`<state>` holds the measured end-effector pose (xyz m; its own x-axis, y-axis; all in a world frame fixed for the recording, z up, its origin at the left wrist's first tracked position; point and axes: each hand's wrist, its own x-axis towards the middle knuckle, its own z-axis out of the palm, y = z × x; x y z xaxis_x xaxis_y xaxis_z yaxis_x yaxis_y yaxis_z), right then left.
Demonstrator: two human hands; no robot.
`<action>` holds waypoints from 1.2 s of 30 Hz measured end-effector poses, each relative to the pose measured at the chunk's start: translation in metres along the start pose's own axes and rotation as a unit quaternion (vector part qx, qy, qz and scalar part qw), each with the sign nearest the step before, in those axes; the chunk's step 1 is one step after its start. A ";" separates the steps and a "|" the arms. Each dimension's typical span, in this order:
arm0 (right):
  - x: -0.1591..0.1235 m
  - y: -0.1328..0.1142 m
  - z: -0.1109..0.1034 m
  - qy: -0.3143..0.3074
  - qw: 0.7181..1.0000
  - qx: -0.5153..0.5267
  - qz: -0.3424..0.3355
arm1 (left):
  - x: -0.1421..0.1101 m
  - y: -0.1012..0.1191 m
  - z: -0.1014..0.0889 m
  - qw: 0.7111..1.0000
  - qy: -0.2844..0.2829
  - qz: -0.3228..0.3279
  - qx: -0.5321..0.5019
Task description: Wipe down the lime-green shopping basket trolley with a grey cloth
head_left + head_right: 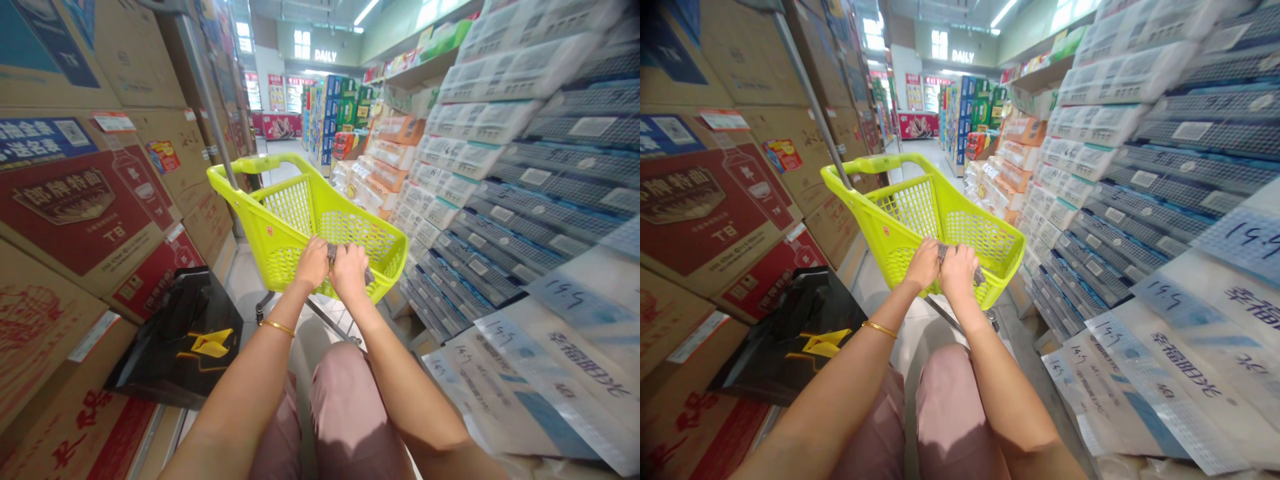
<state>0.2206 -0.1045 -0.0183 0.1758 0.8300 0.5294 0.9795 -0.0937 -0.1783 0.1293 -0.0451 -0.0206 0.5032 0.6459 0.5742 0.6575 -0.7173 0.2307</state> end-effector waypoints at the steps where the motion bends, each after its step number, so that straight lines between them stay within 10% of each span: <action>1: -0.001 0.001 0.000 0.002 1.000 -0.002 -0.007 | 0.000 0.000 0.000 1.000 0.002 0.001 -0.001; 16: -0.039 0.048 -0.016 0.046 0.998 -0.017 0.049 | -0.002 0.007 0.003 0.998 0.020 0.030 0.047; 26: -0.011 0.001 -0.002 0.015 1.000 -0.001 0.011 | -0.004 0.008 0.000 1.000 0.026 -0.006 -0.006; 36: -0.023 0.026 -0.003 0.027 1.000 -0.007 0.010 | -0.002 0.005 0.003 0.999 0.023 0.011 0.026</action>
<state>0.2424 -0.1277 -0.0324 0.2008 0.7973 0.5691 0.9768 -0.1185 -0.1786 0.1331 -0.0491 -0.0232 0.4924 0.6172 0.6137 0.6752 -0.7158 0.1781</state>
